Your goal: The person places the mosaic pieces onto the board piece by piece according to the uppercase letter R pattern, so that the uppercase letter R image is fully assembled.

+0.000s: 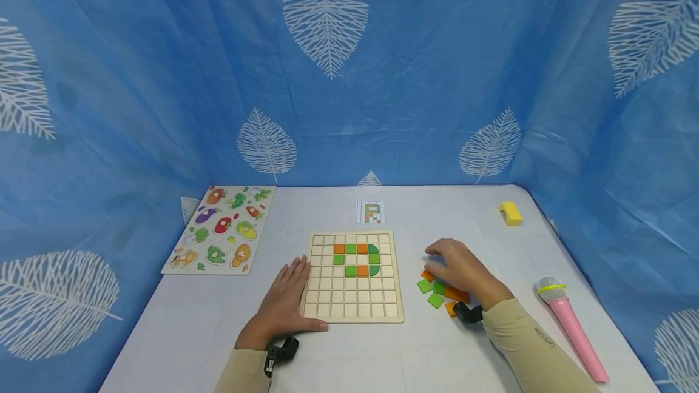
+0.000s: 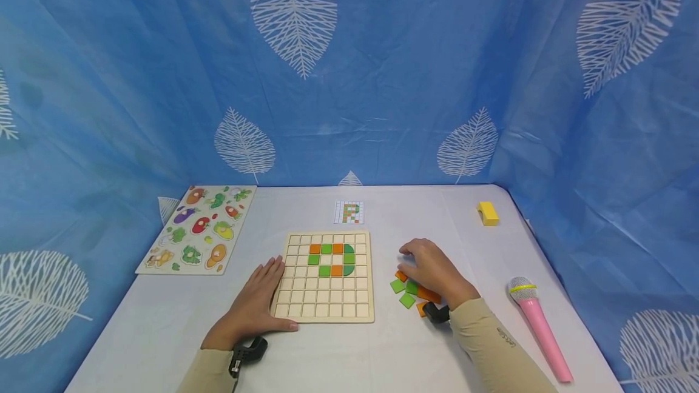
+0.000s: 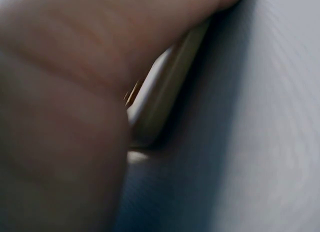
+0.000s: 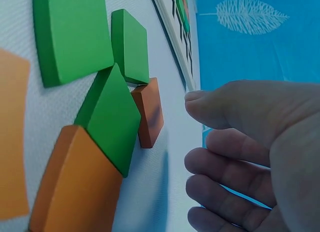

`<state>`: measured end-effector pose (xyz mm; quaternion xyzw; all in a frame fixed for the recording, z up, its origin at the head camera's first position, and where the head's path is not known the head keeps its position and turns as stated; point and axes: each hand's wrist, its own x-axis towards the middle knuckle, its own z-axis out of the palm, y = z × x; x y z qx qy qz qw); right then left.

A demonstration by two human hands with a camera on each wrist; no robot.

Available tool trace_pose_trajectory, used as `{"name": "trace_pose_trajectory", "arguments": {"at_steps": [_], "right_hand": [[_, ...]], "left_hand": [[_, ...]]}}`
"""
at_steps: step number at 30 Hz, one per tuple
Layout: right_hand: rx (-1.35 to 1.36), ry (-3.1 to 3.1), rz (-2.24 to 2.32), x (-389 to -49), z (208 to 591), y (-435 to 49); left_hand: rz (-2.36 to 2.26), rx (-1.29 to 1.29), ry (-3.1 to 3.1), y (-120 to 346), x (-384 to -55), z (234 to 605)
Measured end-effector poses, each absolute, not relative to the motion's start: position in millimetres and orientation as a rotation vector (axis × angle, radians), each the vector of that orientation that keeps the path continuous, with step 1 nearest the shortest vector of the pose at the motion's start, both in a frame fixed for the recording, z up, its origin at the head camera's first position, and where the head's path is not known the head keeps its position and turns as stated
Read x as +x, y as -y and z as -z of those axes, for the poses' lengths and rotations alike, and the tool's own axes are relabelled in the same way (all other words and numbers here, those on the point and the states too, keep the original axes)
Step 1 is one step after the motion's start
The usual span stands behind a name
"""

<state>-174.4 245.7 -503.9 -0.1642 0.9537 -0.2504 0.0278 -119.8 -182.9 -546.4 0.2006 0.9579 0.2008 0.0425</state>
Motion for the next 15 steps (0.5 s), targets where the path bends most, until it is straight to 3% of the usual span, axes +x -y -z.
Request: {"name": "trace_pose_trajectory", "arguments": {"at_steps": [15], "right_hand": [[-0.59, -2.95, 0.788, -174.7, 506.7, -247.8]], "left_hand": [[-0.603, 0.611, -2.93, 182.5, -120.5, 547.3]]}}
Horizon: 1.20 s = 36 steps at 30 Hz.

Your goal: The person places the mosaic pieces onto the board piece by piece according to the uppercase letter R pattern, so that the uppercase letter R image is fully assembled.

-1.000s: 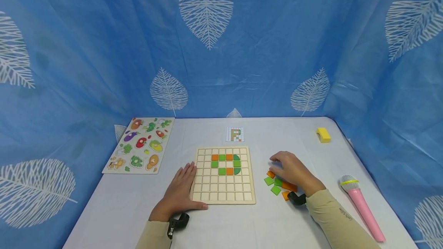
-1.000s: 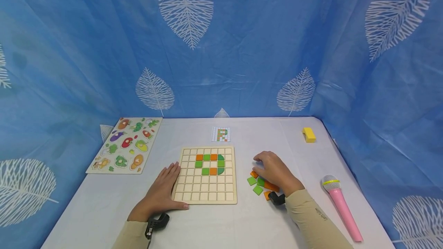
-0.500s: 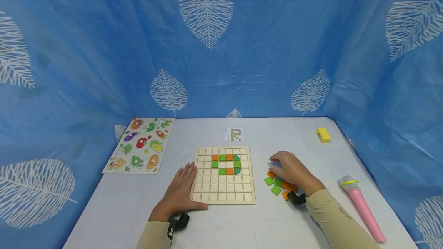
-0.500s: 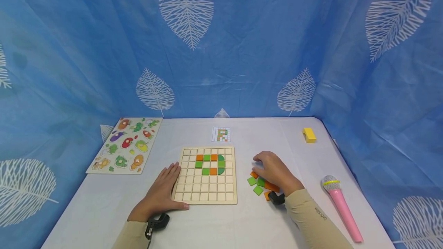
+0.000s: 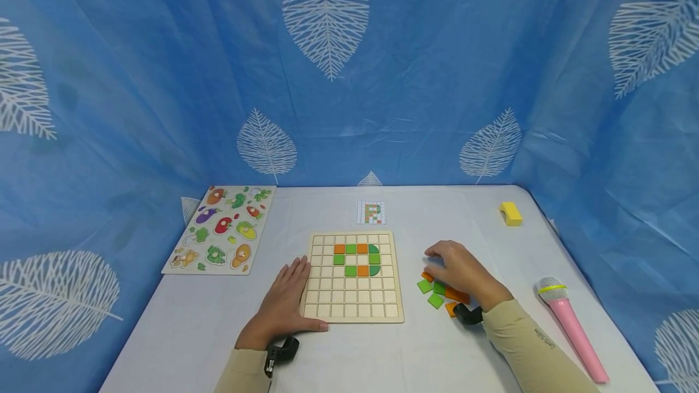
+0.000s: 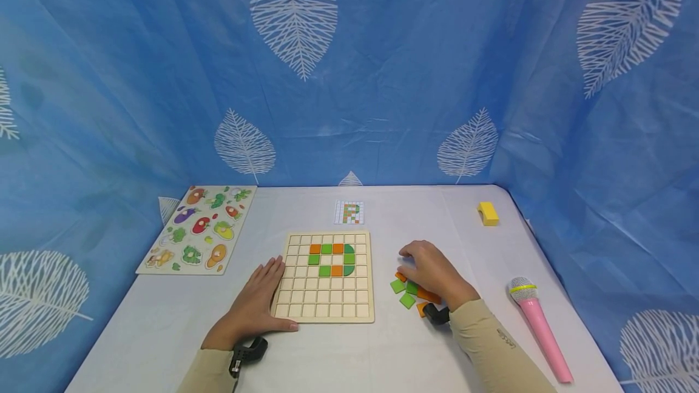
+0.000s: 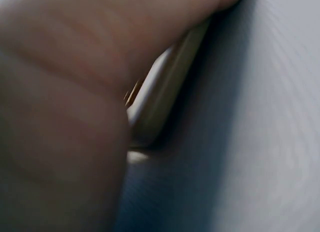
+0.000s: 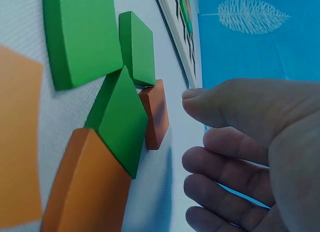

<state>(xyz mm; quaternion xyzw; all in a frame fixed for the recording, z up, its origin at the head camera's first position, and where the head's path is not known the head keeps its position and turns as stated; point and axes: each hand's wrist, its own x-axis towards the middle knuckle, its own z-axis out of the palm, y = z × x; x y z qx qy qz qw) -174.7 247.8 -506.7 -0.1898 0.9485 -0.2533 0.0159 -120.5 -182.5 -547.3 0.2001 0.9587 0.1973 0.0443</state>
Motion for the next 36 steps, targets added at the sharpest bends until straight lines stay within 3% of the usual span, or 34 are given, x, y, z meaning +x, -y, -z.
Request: {"name": "trace_pose_trajectory", "arguments": {"at_steps": [36], "right_hand": [[-0.607, -2.916, 0.819, -169.2, 510.0, -245.3]], "left_hand": [[-0.626, 0.612, -2.948, 182.6, -120.3, 551.5]]}}
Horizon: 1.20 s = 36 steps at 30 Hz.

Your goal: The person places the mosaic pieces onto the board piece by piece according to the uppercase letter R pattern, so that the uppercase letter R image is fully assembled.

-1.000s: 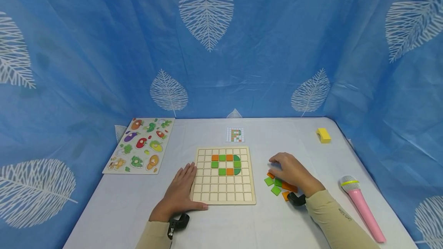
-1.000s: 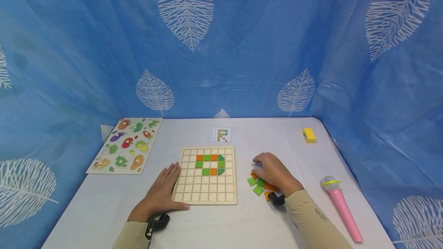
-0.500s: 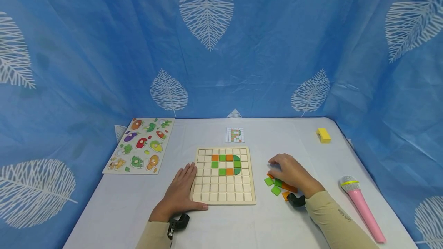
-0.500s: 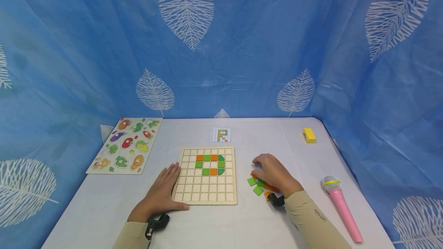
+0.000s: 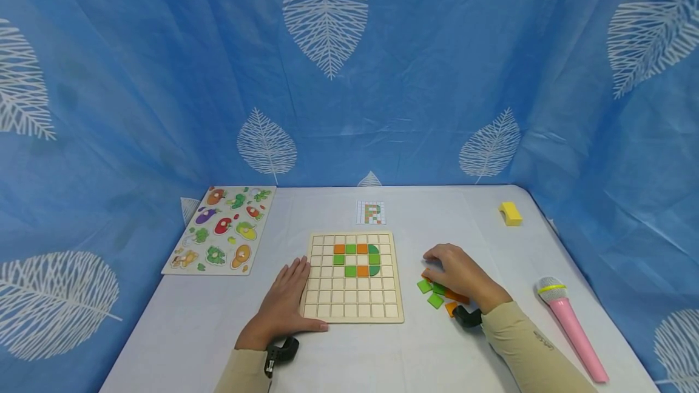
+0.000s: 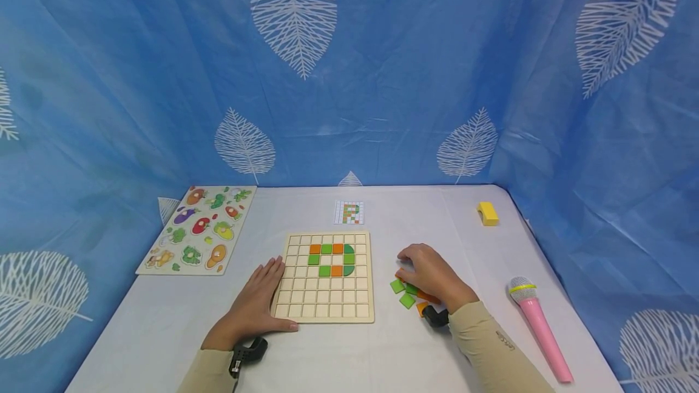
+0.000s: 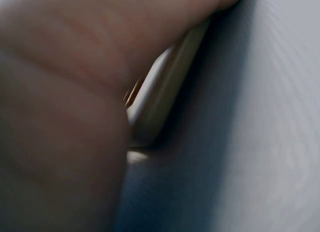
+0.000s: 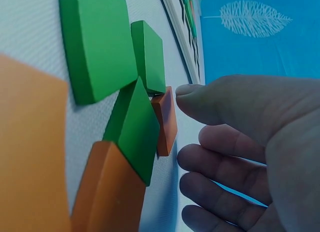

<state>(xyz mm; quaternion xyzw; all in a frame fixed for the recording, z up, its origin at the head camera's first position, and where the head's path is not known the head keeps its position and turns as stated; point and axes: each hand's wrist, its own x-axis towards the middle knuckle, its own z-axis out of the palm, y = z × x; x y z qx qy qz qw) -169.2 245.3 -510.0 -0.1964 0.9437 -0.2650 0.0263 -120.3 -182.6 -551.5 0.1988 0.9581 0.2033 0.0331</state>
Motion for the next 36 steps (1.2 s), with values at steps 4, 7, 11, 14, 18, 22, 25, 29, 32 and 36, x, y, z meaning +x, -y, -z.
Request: {"name": "trace_pose_trajectory", "arguments": {"at_steps": [4, 7, 11, 14, 18, 22, 25, 29, 32, 36], "right_hand": [[-0.631, -2.924, 0.815, -168.6, 510.7, -245.0], [-0.635, -2.93, 0.807, -168.6, 510.8, -244.8], [-0.642, -2.929, 0.802, -169.5, 509.5, -244.2], [-0.645, -2.923, 0.798, -170.2, 508.8, -244.1], [-0.641, -2.908, 0.794, -170.7, 509.3, -244.8], [-0.634, -2.885, 0.793, -170.6, 510.0, -245.6], [-0.61, -2.866, 0.801, -170.0, 509.9, -245.7], [-0.63, -2.864, 0.805, -168.6, 509.5, -246.0], [-0.65, -2.868, 0.805, -168.0, 510.0, -246.5], [-0.659, -2.863, 0.808, -167.5, 511.2, -247.5]], "left_hand": [[-0.616, 0.604, -2.943, 182.5, -120.3, 551.4], [-0.623, 0.6, -2.938, 182.4, -120.5, 551.2], [-0.628, 0.604, -2.938, 182.4, -121.5, 551.6], [-0.621, 0.611, -2.94, 182.7, -122.0, 551.8], [-0.613, 0.612, -2.936, 182.7, -121.7, 551.7], [-0.607, 0.605, -2.936, 182.2, -120.6, 550.3], [-0.604, 0.598, -2.933, 181.8, -119.7, 548.0], [-0.603, 0.597, -2.934, 181.1, -119.2, 546.3], [-0.61, 0.599, -2.936, 180.9, -119.0, 545.8], [-0.618, 0.6, -2.934, 180.9, -118.8, 545.4]]}}
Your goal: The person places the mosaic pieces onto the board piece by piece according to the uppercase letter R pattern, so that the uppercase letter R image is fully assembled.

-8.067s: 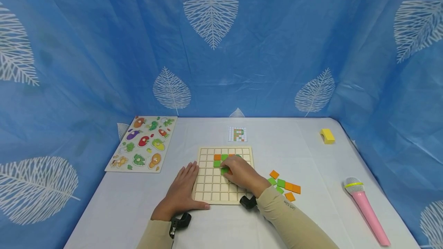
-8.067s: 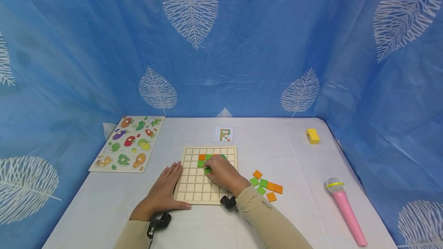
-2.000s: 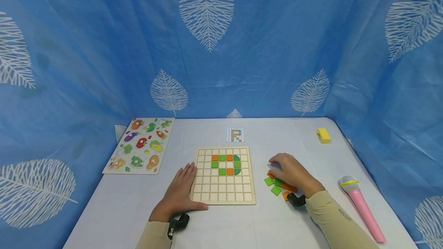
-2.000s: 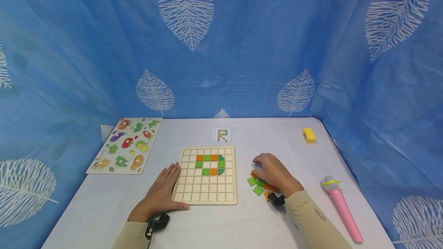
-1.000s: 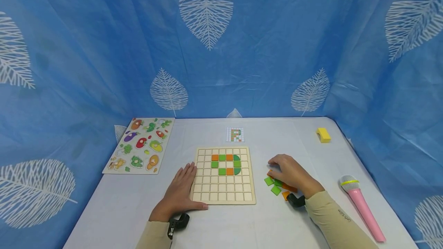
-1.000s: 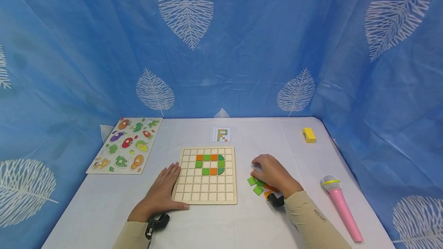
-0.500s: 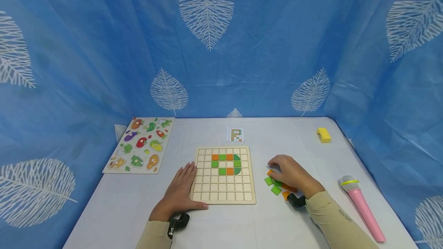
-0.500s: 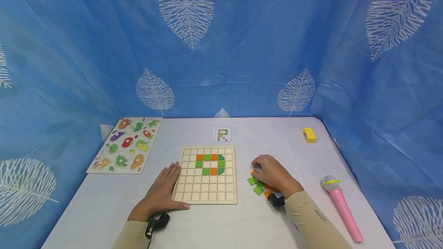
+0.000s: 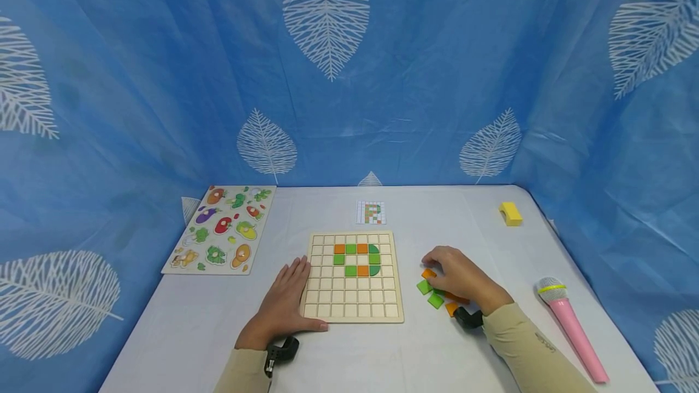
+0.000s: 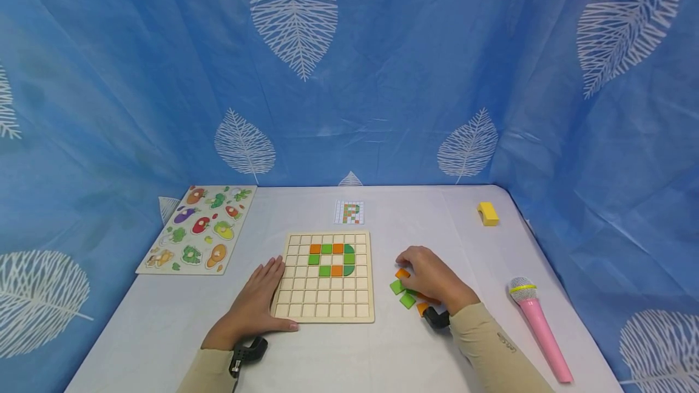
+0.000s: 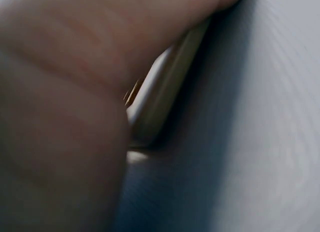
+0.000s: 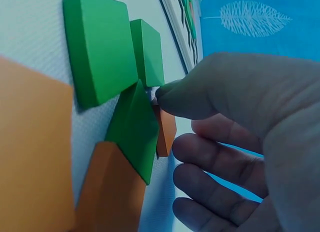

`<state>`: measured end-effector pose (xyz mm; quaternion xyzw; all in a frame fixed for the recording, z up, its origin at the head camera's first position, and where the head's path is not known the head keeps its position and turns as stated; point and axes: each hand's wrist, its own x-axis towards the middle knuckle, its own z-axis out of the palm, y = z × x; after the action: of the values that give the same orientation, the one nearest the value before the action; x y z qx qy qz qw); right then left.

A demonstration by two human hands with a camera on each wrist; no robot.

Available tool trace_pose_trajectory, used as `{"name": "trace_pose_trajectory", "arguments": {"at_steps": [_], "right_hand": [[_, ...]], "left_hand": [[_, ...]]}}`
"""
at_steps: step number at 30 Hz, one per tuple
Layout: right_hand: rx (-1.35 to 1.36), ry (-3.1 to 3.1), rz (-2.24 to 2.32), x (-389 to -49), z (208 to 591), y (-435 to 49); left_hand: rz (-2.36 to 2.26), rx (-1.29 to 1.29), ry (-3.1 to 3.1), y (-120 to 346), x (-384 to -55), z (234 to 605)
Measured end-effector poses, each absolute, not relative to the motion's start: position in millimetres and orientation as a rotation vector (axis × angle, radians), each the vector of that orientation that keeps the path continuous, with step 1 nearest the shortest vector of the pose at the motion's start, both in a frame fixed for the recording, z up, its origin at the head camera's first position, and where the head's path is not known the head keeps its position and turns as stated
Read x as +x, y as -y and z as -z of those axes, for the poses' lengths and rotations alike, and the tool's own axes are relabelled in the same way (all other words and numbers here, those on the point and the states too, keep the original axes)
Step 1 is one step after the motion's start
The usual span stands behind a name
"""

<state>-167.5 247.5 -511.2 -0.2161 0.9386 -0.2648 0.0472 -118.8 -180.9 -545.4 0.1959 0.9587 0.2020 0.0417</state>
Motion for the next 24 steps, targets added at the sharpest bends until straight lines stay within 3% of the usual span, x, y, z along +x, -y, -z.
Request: {"name": "trace_pose_trajectory", "arguments": {"at_steps": [24], "right_hand": [[-0.688, -2.864, 0.804, -165.2, 514.8, -248.4]], "left_hand": [[-0.592, 0.6, -2.935, 181.8, -119.4, 547.7]]}}
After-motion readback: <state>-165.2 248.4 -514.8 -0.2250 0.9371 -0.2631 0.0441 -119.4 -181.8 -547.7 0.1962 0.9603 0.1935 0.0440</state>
